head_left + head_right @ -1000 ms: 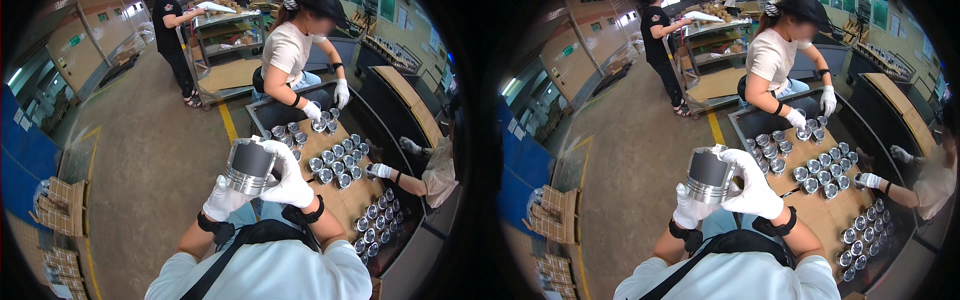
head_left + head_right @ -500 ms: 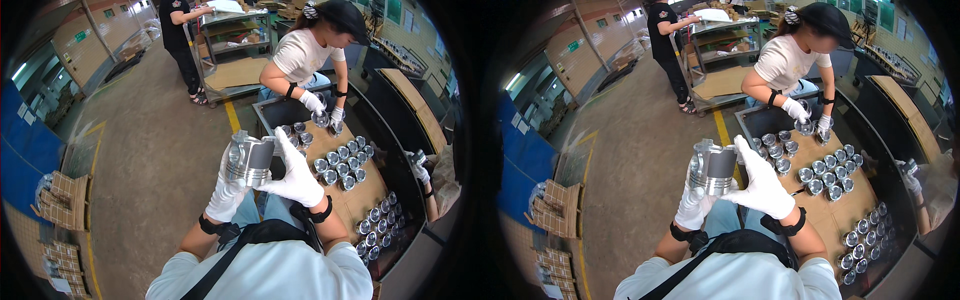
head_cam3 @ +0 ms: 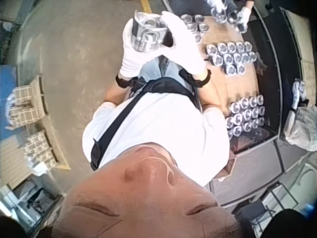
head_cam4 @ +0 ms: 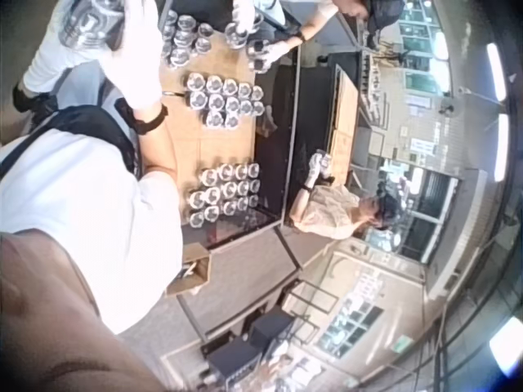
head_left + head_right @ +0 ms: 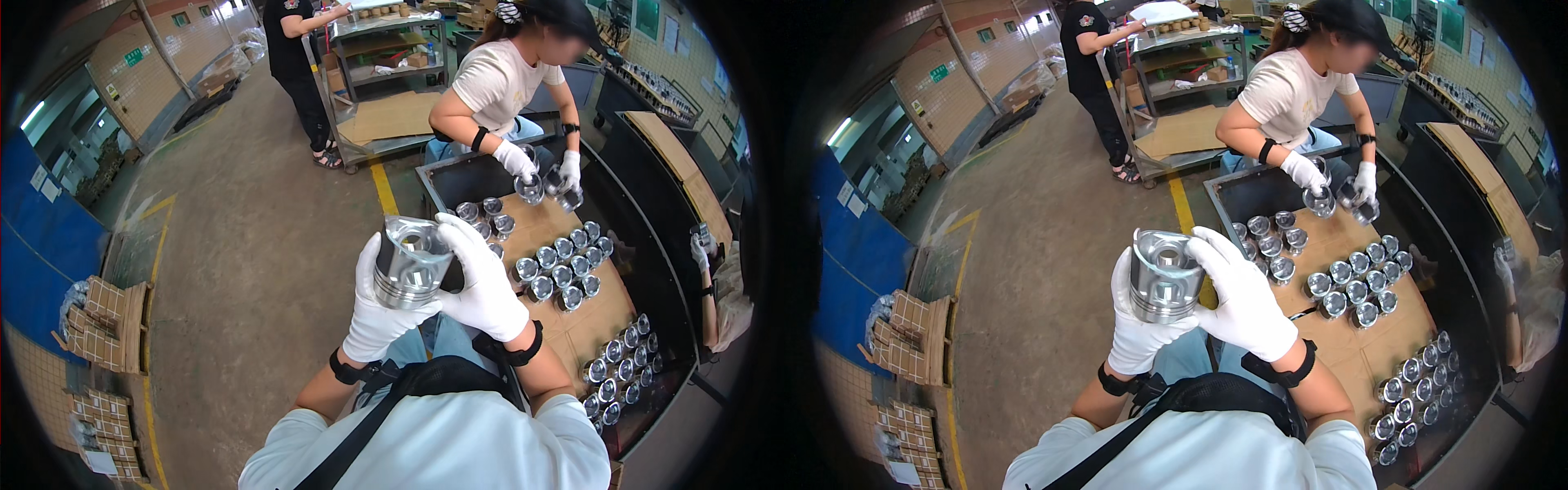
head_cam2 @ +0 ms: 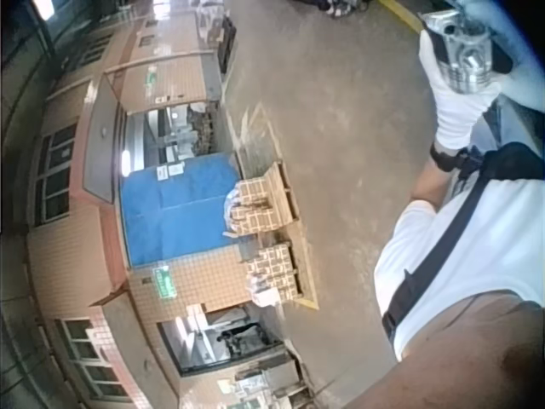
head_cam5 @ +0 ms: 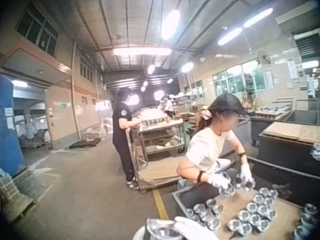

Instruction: Inspecting and sorting metal engine pistons into a large cart on a factory floor.

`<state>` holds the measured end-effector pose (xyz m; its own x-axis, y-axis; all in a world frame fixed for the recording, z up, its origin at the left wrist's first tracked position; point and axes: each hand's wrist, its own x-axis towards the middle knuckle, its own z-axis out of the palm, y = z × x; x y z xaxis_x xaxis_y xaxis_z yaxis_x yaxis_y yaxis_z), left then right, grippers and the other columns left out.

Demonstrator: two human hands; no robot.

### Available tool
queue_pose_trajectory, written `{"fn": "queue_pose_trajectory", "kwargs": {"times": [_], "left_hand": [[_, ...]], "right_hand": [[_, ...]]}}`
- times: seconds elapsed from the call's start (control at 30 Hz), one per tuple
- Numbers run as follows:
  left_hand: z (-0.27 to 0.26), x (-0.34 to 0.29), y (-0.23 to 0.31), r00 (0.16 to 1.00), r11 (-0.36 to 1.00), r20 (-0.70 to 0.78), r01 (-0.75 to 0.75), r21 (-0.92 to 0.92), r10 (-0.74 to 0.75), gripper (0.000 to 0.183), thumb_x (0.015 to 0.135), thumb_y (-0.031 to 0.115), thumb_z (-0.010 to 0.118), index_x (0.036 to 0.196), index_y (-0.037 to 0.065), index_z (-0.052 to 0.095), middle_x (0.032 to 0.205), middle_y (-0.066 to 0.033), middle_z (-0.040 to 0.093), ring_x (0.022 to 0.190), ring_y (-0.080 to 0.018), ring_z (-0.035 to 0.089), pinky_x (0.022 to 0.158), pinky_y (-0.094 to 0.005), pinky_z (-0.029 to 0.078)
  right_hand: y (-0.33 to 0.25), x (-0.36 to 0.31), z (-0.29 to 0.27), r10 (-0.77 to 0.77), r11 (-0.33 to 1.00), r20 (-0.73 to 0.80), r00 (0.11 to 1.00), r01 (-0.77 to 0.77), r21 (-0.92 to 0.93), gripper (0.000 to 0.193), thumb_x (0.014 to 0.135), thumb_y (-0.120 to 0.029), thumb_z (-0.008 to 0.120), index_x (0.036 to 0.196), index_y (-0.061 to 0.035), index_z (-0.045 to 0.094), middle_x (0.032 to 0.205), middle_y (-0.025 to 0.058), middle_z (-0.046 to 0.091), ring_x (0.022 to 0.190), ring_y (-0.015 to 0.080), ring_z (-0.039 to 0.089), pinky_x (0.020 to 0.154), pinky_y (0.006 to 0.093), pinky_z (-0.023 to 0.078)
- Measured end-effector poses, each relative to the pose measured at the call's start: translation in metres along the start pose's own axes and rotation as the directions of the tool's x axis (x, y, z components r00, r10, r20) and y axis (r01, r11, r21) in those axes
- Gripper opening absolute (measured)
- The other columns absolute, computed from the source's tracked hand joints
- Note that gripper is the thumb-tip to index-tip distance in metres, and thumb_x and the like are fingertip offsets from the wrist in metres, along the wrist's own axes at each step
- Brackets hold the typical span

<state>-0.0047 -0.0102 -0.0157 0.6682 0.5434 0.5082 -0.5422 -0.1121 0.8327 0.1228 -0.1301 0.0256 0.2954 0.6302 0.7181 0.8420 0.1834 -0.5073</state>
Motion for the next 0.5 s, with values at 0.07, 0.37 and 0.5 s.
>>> {"fn": "queue_pose_trajectory", "kwargs": {"times": [0.07,0.37,0.5], "left_hand": [[-0.007,-0.003,-0.01,0.991,0.978,0.027,-0.132,0.164,0.13,0.116,0.062,0.008,0.095,0.153,0.011,0.023,0.143,-0.0149,0.042,0.132,-0.0283,0.049,0.107,-0.04,0.046],[-0.013,-0.003,-0.004,0.975,0.985,0.18,-0.147,0.088,0.13,0.117,0.064,0.01,0.093,0.155,0.012,0.019,0.145,-0.0148,0.036,0.137,-0.0284,0.042,0.11,-0.044,0.042],[-0.008,0.006,0.001,0.981,0.894,0.17,0.157,-0.419,-0.093,0.127,0.063,0.01,0.095,0.158,0.013,0.01,0.144,-0.0133,0.046,0.131,-0.0266,0.051,0.11,-0.0429,0.045]], "right_hand": [[0.009,-0.007,0.008,0.026,0.995,-0.017,1.0,-0.025,0.092,0.066,0.066,-0.008,0.084,0.125,-0.0043,0.055,0.139,0.0245,0.052,0.123,0.0415,0.058,0.101,0.0423,0.05],[0.021,-0.014,0.02,-0.076,0.957,-0.213,0.974,0.132,0.26,0.051,0.07,0.001,0.082,0.114,-0.0064,0.058,0.138,0.0267,0.053,0.123,0.0436,0.058,0.103,0.0452,0.048],[0.005,-0.004,0.004,-0.316,0.949,-0.122,0.941,0.314,-0.041,0.05,0.075,-0.011,0.081,0.122,-0.0093,0.063,0.119,0.0238,0.063,0.094,0.04,0.065,0.076,0.0433,0.056]]}}
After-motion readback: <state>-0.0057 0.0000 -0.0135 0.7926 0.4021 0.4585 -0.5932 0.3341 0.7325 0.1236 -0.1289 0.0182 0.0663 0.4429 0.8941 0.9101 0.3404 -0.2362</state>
